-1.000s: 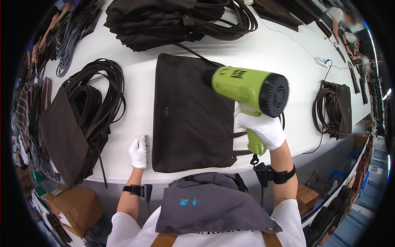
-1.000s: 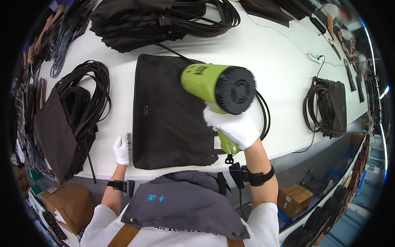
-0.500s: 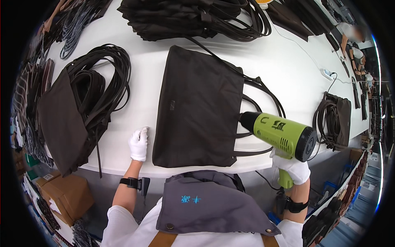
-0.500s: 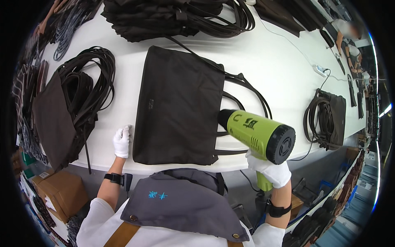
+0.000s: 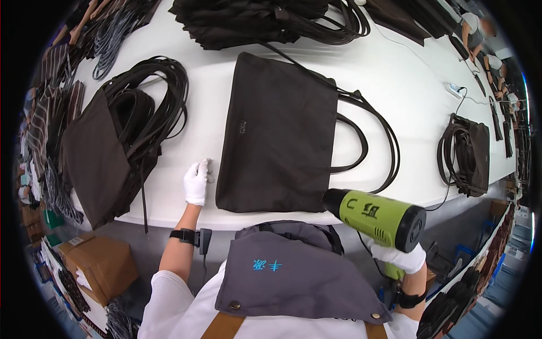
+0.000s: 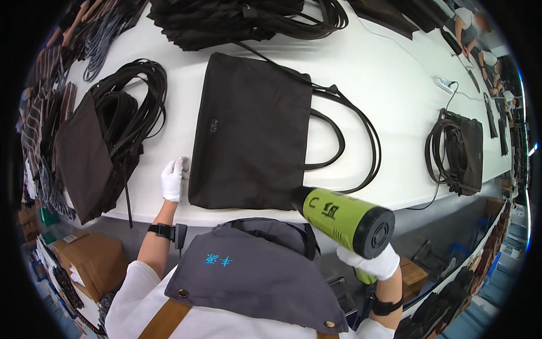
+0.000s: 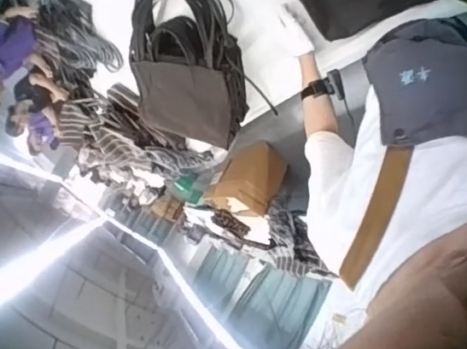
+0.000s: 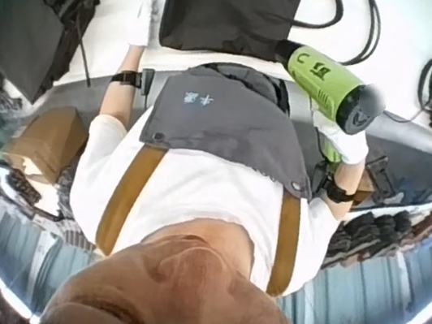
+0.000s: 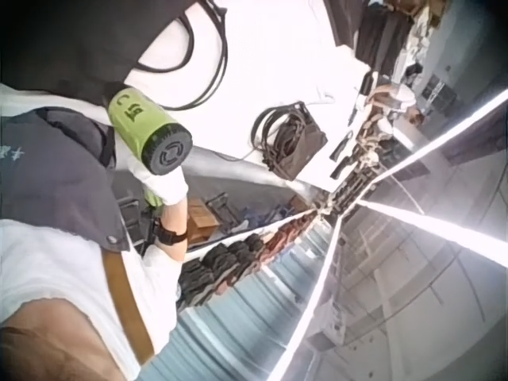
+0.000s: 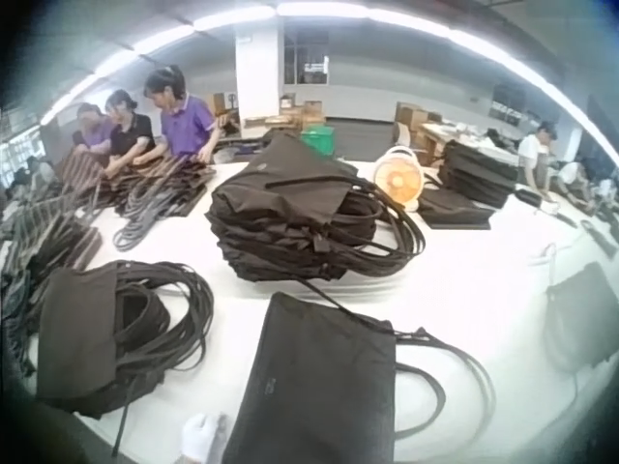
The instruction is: The person uses a heat gun to smooth out or shape black tote bags at a workshop table.
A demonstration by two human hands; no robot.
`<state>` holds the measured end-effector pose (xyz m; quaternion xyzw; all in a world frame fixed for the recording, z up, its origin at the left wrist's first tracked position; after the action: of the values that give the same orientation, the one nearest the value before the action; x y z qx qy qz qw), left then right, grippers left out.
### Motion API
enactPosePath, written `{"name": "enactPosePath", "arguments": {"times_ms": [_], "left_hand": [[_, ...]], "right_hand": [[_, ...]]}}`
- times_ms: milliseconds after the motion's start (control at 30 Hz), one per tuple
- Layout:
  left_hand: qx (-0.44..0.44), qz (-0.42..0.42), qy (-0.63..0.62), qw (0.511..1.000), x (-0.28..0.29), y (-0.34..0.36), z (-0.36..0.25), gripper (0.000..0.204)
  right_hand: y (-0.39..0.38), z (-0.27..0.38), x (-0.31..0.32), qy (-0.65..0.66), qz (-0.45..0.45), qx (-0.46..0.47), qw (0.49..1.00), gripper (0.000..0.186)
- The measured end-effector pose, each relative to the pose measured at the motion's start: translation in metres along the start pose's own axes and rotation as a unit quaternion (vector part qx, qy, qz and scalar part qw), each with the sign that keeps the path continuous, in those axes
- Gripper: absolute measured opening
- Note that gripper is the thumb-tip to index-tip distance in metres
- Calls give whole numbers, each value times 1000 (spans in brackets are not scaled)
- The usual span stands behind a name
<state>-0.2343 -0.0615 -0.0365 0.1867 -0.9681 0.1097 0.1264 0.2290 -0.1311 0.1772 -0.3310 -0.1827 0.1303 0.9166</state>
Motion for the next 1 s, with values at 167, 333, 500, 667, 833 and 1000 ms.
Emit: {"name": "enactPosePath", "arguments": {"times_ms": [167,333,500,667,833,1000], "left_hand": [[-5,9,-14,1000,1,5,3,26],[8,31,-13,999,7,5,5,27],[118,112,-113,980,8,-3,-18,29],[-103,36,23,994,17,-19,-89,31],[-206,187,13,960,-69,-54,-160,28],[-463,316,176,809,-204,-76,-159,38]], "right_hand": [[3,-2,-26,-57,-10,121,991,53],[26,22,-84,-46,135,211,967,43],[45,27,-106,-58,94,265,958,42],[24,-8,-68,-94,58,215,970,35],[-15,-41,-15,16,-93,146,985,45],[-8,-53,6,259,-144,23,955,24]]}}
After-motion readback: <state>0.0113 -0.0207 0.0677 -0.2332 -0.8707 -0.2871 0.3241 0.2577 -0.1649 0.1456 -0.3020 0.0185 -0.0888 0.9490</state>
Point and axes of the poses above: each hand's wrist, its own y-axis towards the middle knuckle, its own x-axis out of the back of the hand, z = x × y, the point moved 4 cm from there along y, towards the middle knuckle, and after that the axes turned 9 degrees about -x, right-handed, at the moved point
